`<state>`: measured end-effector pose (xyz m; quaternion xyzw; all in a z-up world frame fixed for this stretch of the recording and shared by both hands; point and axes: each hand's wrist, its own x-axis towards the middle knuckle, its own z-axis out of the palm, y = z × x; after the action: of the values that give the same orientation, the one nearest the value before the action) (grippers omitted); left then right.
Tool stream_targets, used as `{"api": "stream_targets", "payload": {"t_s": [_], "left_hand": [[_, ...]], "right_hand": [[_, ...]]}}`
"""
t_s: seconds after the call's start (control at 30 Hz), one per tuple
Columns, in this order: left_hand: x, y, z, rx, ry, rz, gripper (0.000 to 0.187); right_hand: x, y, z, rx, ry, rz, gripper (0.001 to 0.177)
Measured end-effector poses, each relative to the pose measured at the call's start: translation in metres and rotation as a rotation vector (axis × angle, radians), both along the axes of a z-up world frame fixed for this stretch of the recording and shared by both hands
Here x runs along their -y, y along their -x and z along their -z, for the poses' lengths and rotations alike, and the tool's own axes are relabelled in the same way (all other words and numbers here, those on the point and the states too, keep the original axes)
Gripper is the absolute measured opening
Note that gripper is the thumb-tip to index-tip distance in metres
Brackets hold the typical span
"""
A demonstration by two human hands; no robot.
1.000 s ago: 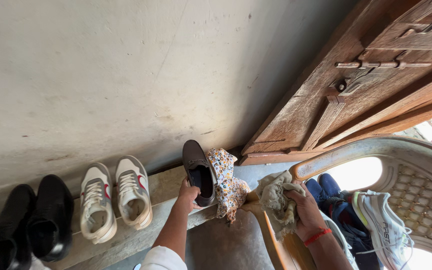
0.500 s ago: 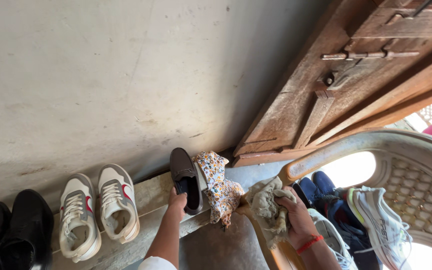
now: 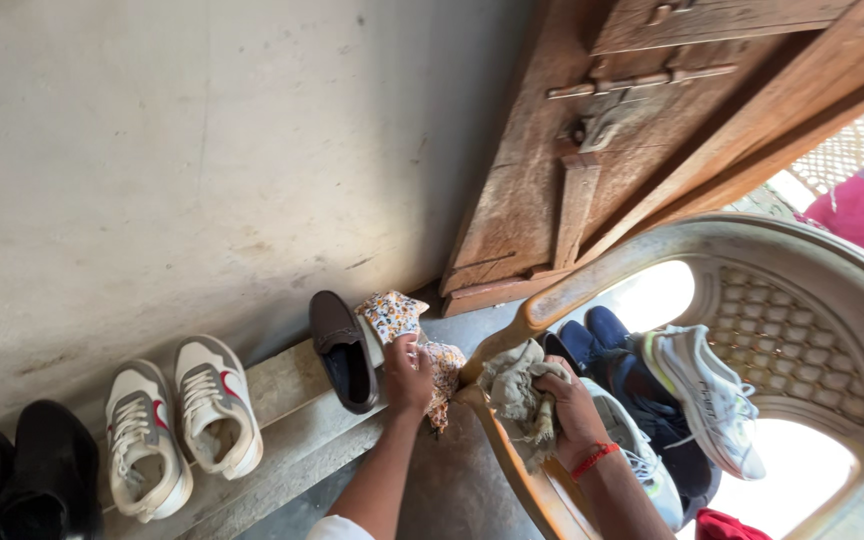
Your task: The person wipes a dark brown loafer with a patterned cloth, then switches to a red cloth to continue wiping the shoe. The person holds the shoe in one hand and wipes with the other, focusing on the upper and sides of the shoe.
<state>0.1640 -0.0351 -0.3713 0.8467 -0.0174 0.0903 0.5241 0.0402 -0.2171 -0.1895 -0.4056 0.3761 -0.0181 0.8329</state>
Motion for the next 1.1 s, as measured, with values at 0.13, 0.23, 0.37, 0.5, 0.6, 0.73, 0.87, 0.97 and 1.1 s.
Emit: {"api": "stream_targets", "payload": {"t_s": [0.13,0.23,0.37,0.5,0.6,0.73,0.87,0.97,1.1], "left_hand": [[0.057,0.023,-0.038,-0.071,0.021,0.214,0.022],[0.089,0.032,-0.056,-0.091,-0.012,0.405,0.02],[0.133,0.038,-0.048,-0.212,-0.098,0.601,0.017],[0.174,0.045,-0.007,-0.289,-0.155,0.669,0.021],[0.196,0.049,0.027,-0.388,-0.307,0.713,0.031],[0.218,0.052,0.066,-0.634,-0.359,0.725,0.042],[0.23,0.056,0.092,-0.793,-0.369,0.737,0.049],[0.236,0.06,0.105,-0.836,-0.36,0.686,0.05],[0.243,0.058,0.114,-0.899,-0.3,0.655,0.059]], "right_hand": [[0.031,0.026,-0.008,0.038,-0.01,0.02,0.023],[0.055,0.045,-0.016,0.014,-0.152,0.02,0.017],[0.09,0.065,-0.006,-0.26,-0.026,-0.001,0.035],[0.116,0.082,0.044,-0.279,0.305,-0.068,0.024],[0.132,0.095,0.09,-0.249,0.445,-0.183,0.026],[0.149,0.106,0.13,-0.243,0.611,-0.377,0.036],[0.156,0.113,0.151,-0.372,0.854,-0.637,0.048],[0.16,0.115,0.164,-0.378,1.067,-0.905,0.05],[0.159,0.129,0.18,-0.625,1.068,-1.144,0.057]]}}
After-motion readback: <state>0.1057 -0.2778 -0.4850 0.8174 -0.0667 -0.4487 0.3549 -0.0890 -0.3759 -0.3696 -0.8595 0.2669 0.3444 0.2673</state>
